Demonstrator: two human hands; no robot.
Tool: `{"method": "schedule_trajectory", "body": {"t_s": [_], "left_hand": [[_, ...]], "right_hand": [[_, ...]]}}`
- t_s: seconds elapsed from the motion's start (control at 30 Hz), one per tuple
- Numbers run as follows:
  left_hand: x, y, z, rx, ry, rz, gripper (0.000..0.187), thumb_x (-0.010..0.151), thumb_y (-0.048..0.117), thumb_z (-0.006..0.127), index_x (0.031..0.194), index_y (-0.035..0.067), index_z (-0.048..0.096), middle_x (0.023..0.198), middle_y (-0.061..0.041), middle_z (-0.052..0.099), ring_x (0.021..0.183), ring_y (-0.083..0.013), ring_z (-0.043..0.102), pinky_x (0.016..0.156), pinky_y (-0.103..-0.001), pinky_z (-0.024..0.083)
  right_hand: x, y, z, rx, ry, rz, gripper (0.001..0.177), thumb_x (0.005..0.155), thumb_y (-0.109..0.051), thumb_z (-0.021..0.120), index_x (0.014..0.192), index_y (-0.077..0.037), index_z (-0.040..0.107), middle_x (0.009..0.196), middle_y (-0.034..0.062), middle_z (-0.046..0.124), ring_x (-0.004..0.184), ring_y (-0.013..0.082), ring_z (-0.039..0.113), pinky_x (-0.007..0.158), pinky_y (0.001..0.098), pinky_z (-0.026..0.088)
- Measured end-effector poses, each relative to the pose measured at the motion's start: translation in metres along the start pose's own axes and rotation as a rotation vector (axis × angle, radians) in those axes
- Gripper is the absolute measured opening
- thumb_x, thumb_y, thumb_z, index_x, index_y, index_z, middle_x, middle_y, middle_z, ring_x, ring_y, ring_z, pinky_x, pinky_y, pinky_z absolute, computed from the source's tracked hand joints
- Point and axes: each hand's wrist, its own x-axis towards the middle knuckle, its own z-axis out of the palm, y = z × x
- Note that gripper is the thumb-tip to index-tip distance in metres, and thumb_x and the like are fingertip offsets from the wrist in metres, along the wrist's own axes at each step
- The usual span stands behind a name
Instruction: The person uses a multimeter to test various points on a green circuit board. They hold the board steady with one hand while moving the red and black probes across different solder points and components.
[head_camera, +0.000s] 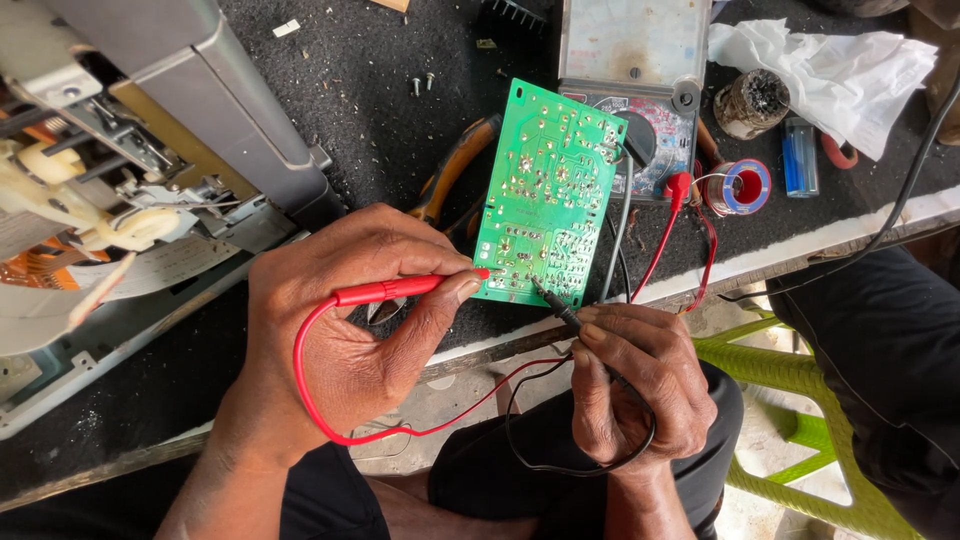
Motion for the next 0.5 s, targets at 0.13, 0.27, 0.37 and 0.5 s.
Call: {"method": "schedule_trajectory", "body": {"t_s": [0.13, 0.27, 0.37, 0.5], "left_hand": [[0.0004, 0.0000, 0.0016, 0.008, 0.009, 0.005, 0.009, 0.095, 0.000, 0.069, 0.086, 0.000, 0.069, 0.084, -0.011, 0.071, 0.075, -0.0213, 0.069, 0.074, -0.030, 0.057], [0.0014, 0.0006, 0.0017, 0.007, 0.004, 0.010, 0.009, 0.096, 0.001, 0.068, 0.087, -0.001, 0.069, 0.083, -0.012, 0.071, 0.075, -0.0218, 0.069, 0.074, -0.030, 0.057], [0.0016, 0.0006, 0.0023, 0.011, 0.002, 0.010, 0.009, 0.096, 0.001, 0.067, 0.087, -0.001, 0.070, 0.083, -0.012, 0.071, 0.074, -0.0218, 0.069, 0.073, -0.030, 0.056], [0.0021, 0.0016, 0.0019, 0.017, -0.003, 0.007, 0.009, 0.096, 0.002, 0.067, 0.088, 0.000, 0.070, 0.084, -0.012, 0.072, 0.075, -0.0217, 0.069, 0.073, -0.030, 0.057]], "right_hand": [[0.0007, 0.0009, 0.0001, 0.013, 0.007, -0.005, 0.005, 0.093, -0.002, 0.063, 0.092, 0.003, 0.063, 0.085, 0.0185, 0.069, 0.075, 0.0348, 0.074, 0.073, 0.0399, 0.061], [0.0009, 0.0027, 0.0001, 0.024, 0.008, -0.022, 0.004, 0.092, -0.001, 0.064, 0.092, 0.003, 0.062, 0.084, 0.0184, 0.069, 0.075, 0.0343, 0.073, 0.072, 0.0400, 0.061], [0.0016, 0.0031, -0.0007, 0.030, 0.006, -0.025, 0.004, 0.092, -0.001, 0.064, 0.092, 0.003, 0.062, 0.083, 0.0189, 0.069, 0.074, 0.0344, 0.074, 0.072, 0.0399, 0.061], [0.0048, -0.0007, -0.0009, 0.030, -0.004, -0.003, 0.005, 0.092, -0.001, 0.063, 0.091, 0.004, 0.063, 0.083, 0.0208, 0.069, 0.075, 0.0345, 0.074, 0.073, 0.0395, 0.061]]}}
